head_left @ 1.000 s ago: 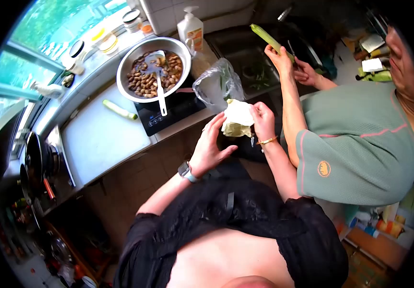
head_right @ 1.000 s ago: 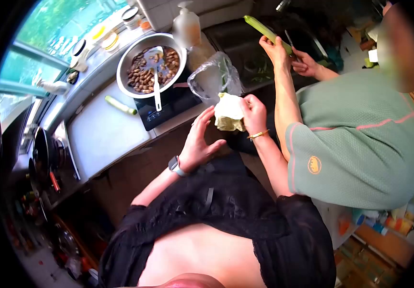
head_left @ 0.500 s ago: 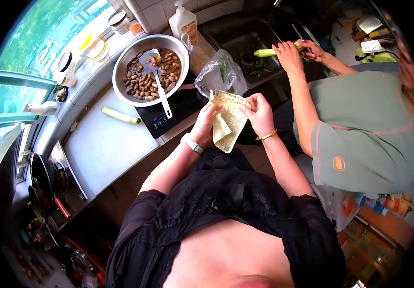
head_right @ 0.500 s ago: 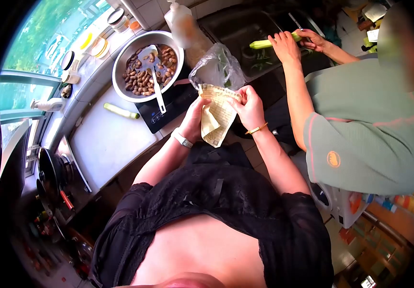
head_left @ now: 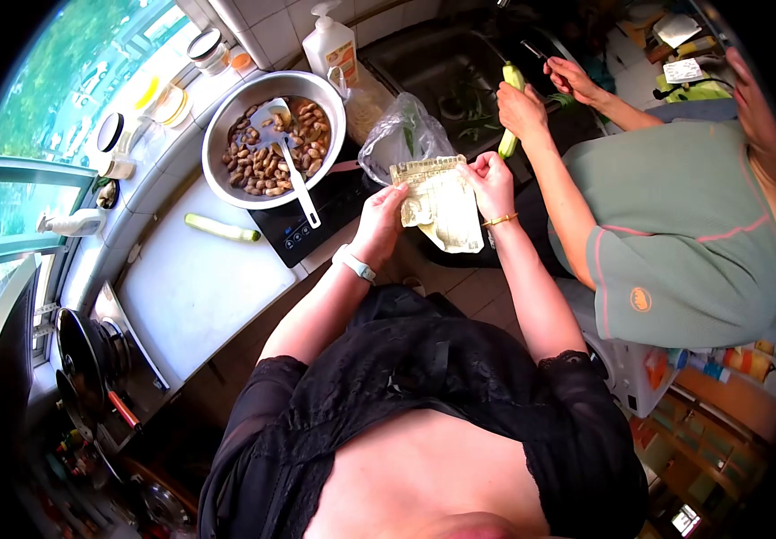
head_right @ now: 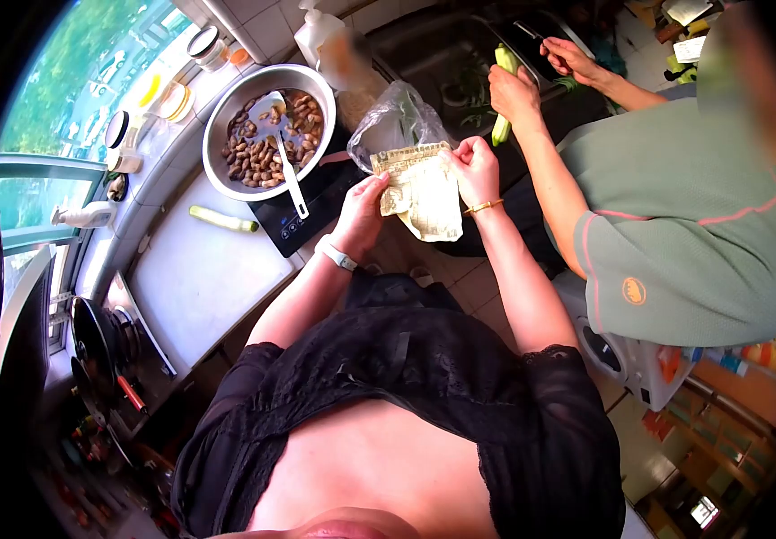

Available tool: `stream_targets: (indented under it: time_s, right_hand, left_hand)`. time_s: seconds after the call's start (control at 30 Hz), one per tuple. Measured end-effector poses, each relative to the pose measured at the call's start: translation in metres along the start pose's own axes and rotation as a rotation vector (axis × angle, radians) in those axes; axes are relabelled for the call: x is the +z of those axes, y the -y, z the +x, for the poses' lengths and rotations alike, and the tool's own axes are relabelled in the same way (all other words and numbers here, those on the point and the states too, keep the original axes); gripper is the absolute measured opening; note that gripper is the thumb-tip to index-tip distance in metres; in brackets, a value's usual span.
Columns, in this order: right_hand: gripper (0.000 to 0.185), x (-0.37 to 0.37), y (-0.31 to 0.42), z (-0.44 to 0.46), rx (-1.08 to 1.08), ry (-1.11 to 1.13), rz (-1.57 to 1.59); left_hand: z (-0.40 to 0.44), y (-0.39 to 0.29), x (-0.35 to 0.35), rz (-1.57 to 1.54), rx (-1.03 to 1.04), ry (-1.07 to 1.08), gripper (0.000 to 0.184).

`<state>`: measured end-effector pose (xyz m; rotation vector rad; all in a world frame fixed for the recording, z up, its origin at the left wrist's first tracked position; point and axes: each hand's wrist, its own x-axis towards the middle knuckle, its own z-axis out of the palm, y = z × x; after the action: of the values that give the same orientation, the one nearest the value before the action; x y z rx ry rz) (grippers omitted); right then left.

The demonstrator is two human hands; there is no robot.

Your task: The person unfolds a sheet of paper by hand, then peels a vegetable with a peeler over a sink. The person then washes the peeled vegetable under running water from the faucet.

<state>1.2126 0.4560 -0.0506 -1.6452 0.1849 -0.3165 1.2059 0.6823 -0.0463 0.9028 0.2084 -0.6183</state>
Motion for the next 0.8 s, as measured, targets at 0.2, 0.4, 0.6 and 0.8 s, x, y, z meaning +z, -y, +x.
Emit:
stream_targets:
  time_s: [0.2,0.4,0.6,0.8]
  right_hand:
    - [0.021,-0.002,-0.008,0.022,0.073,-0.001,0.011]
    - [0.019,-0.01,0.005,0.028,0.339,0.036,0.093]
    - [0.022,-0.037,0.001,0.029,0.279,0.249,-0.042]
    - [0.013,-0.058,-0.023,0.04,0.228,0.104,0.058]
  left_hand:
    - [0.012,-0.013,0.019,0.022,0.023,-0.019,0.025]
    - [0.051,0.001,0.015,-0.119,0.076,-0.131,0.025]
    - [0.076,-0.007,0.032,-0.16,0.17,-0.165,0.024]
    - [0.078,-0.008,0.032,-0.088,0.054,-0.087,0.045]
